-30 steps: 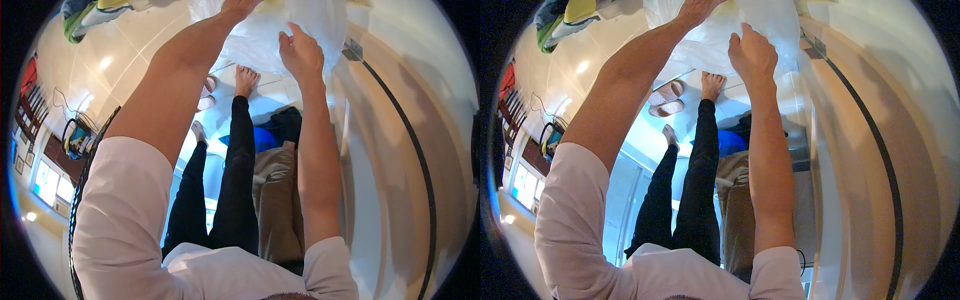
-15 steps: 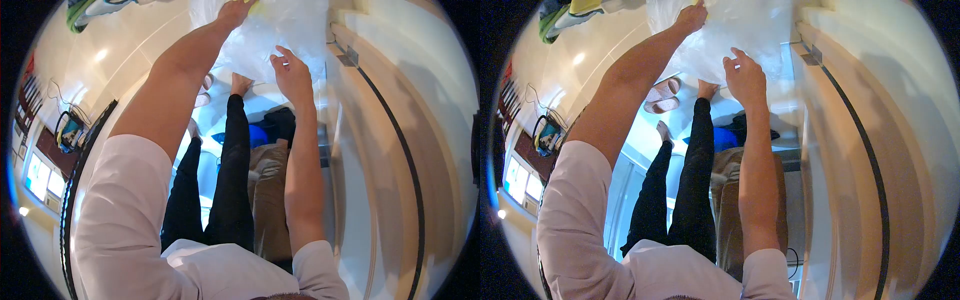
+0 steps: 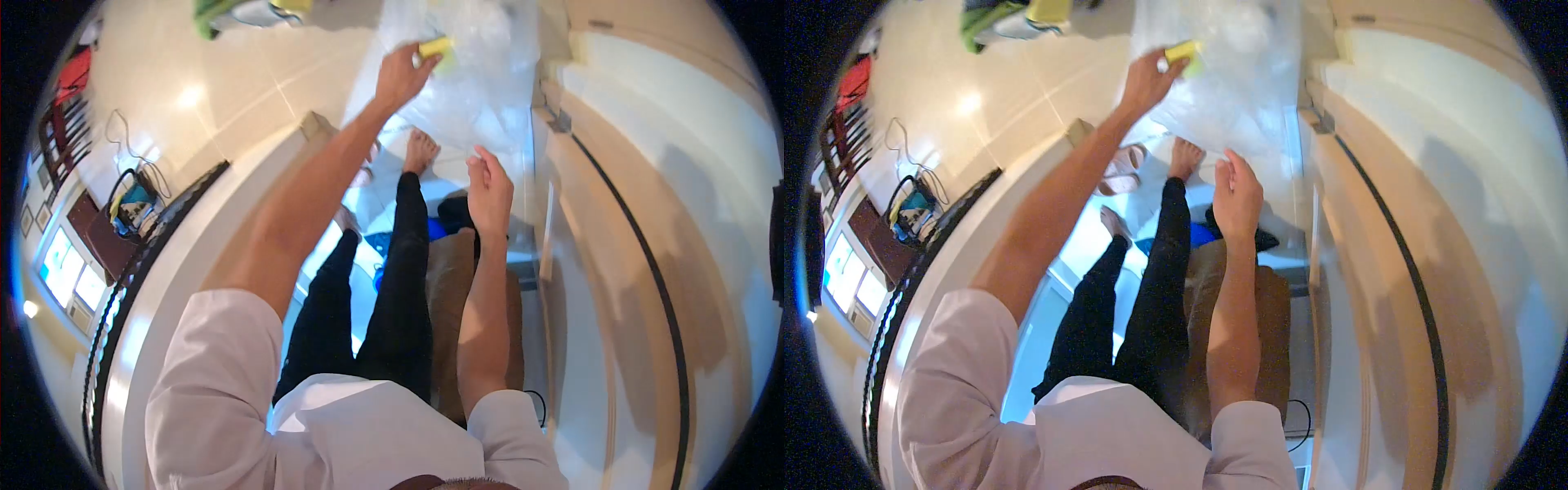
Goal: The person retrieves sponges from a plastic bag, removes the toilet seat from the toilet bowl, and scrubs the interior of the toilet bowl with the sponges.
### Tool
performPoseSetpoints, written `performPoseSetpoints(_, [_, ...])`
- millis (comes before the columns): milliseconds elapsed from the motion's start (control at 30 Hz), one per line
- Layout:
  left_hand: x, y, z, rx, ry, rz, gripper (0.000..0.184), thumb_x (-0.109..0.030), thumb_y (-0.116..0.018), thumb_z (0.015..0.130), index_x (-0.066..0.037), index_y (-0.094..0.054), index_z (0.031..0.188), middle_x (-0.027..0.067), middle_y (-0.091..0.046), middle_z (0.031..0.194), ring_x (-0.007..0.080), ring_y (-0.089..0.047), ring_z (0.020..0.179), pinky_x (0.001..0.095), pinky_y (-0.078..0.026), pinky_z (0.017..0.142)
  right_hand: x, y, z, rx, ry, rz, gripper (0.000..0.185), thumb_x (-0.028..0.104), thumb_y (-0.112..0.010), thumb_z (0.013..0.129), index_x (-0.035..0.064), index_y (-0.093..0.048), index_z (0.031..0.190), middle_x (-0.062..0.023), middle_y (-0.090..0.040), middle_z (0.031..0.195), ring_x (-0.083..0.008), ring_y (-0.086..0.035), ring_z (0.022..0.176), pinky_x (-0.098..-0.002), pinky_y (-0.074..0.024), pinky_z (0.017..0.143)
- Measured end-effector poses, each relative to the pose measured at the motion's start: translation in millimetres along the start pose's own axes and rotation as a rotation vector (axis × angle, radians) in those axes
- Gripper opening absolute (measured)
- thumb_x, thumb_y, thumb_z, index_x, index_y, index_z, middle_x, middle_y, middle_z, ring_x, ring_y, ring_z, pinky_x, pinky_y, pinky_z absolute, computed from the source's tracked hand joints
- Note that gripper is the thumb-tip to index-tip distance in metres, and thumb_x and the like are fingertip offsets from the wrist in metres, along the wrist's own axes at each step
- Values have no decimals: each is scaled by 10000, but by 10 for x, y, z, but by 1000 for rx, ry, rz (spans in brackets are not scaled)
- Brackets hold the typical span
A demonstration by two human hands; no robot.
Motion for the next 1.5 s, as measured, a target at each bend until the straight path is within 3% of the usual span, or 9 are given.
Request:
performPoseSetpoints(100, [-251, 578, -563, 139, 508, -709, 484, -432, -711, 977, 48, -739, 918, 85, -700, 710, 141, -691, 583, 299, -547, 564, 523, 176, -362, -110, 13, 222, 469, 223, -654, 1003, 17, -572, 1415, -207, -670, 1247, -321, -678, 1074, -411, -544, 945])
performPoseSetpoints(400, [-969, 1731, -2470, 371, 374, -847, 365, -383, -648, 949, -37, -737, 874, 30, -545, 562, 130, -526, 487, 322, -412, 446, 2466, -128, -1730, 18, 687, -313, 714, 198, -700, 930, 84, -383, 1559, -237, -498, 1475, -446, -484, 1331, -493, -446, 1082])
performPoseSetpoints(433, [-1077, 2010, -2689, 412, 315, -887, 385, -408, -616, 968, -43, -737, 978, 23, -538, 564, 125, -534, 498, 321, -432, 457, 2392, -210, -1810, 63, 733, -273, 662, 202, -677, 954, 81, -403, 1544, -249, -538, 1423, -452, -517, 1295, -487, -457, 1063])
performPoseSetpoints(467, [-1119, 2218, -2888, 479, 304, -768, 425, -371, -591, 1023, 0, -695, 1202, 78, -736, 1026, 162, -661, 895, 346, -544, 837, 2344, -284, -1867, 119, 780, -235, 612, 207, -654, 978, 77, -422, 1529, -260, -578, 1371, -458, -549, 1259, -481, -469, 1044])
performPoseSetpoints(533, [-917, 2470, -3228, 284, 99, -602, 618, -472, -619, 972, 2, -624, 1368, 165, -739, 1150, 267, -694, 1053, 387, -529, 961, 2291, -545, -1991, 370, 477, -317, 552, 199, -629, 1000, 35, -449, 1496, -292, -633, 1272, -468, -603, 1190, -495, -473, 1027])
performPoseSetpoints(633, [-428, 2752, -3809, 163, 23, -113, 463, -427, -643, 907, -50, -738, 1157, 215, -745, 1098, 381, -718, 1032, 493, -556, 903, 2153, -805, -2013, 327, 741, -434, 403, 151, -629, 986, -6, -548, 1347, -265, -679, 1164, -444, -656, 1061, -477, -504, 934])
performPoseSetpoints(767, [345, 3196, -4825, 186, 427, 177, 382, -352, -627, 884, -60, -752, 1096, 200, -750, 1069, 372, -721, 1024, 499, -566, 890, 2050, -1338, -1894, 600, 873, -566, 372, 126, -630, 978, 2, -587, 1326, -277, -677, 1213, -438, -655, 1131, -450, -501, 948])
performPoseSetpoints(1167, [2245, 2899, -7825, -494, 1244, -408, 358, -328, -653, 874, -47, -785, 1052, 225, -751, 1066, 407, -706, 1026, 489, -550, 932, 2878, -2970, -4472, 1397, 879, -765, 260, 126, -602, 976, 2, -617, 1203, -204, -696, 1017, -308, -674, 978, -395, -512, 877])
performPoseSetpoints(1500, [2832, 1867, -9440, -1044, 1520, -1003, 373, -322, -619, 841, -9, -780, 963, 268, -737, 1049, 415, -713, 1025, 483, -549, 947, 2945, -5039, -6062, 1512, 533, -787, 368, 299, -425, 1061, 30, -601, 1240, -18, -585, 931, -164, -548, 811, -320, -471, 754])
Point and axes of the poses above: each hand's wrist, its own z-axis towards the middle knuckle, its own y-axis out of the back of the hand, x = y × z, the point moved 9 cm from there along z, towards the middle knuckle
